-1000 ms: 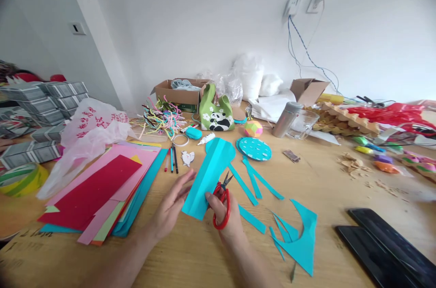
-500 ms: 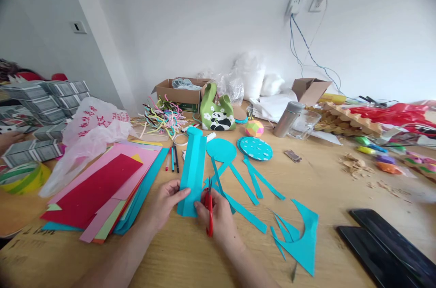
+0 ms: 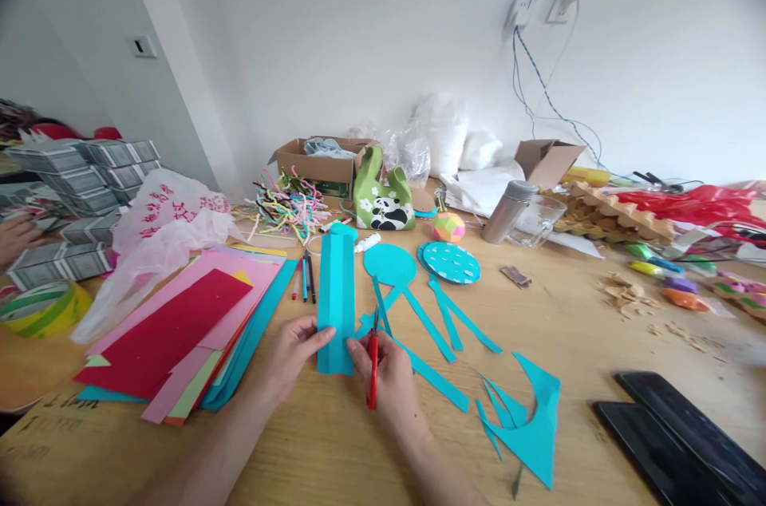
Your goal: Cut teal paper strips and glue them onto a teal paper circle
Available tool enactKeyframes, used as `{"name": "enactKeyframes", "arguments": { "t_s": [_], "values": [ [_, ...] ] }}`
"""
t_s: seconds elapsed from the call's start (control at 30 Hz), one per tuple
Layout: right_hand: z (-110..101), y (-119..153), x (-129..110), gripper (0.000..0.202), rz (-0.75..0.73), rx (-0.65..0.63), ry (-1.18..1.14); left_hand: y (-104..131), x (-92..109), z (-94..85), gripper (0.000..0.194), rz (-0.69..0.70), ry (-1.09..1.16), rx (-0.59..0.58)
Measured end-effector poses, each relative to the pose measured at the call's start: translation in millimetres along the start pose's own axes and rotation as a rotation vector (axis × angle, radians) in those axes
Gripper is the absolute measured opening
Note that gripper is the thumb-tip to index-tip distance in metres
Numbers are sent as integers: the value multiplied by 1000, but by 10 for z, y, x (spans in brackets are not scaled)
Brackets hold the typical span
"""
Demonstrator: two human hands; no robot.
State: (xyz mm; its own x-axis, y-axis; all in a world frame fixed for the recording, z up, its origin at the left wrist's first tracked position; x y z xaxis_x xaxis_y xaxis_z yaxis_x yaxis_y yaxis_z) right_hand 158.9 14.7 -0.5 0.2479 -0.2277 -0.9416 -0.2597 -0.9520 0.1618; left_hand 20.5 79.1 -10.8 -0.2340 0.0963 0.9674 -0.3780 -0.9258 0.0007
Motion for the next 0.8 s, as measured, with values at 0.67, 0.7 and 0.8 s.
{"name": "enactKeyframes", "arguments": {
  "t_s": [0.67, 0.7, 0.8],
  "values": [
    [388, 188, 9, 61, 54, -431, 112, -19, 132, -260, 35, 65, 140, 268],
    [388, 183, 6, 62, 45, -428, 114, -16, 148, -238, 35, 73, 132, 253],
    [396, 172, 12, 62, 39, -427, 99, -10, 177, -207, 35, 92, 113, 244]
  ]
}}
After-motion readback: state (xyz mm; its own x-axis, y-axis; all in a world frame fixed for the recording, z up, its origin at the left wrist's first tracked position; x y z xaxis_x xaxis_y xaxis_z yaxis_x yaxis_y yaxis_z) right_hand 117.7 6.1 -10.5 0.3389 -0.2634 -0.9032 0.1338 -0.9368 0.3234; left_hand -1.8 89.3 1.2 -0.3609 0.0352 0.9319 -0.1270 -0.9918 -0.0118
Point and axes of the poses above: each hand's wrist, its own y-axis away from the middle knuckle, its own z-axis out of the palm, x = y × z, the point moved 8 cm from there along -y, towards the middle knuckle, and after that the axes turned 5 degrees about z, right-handed, at the moved point
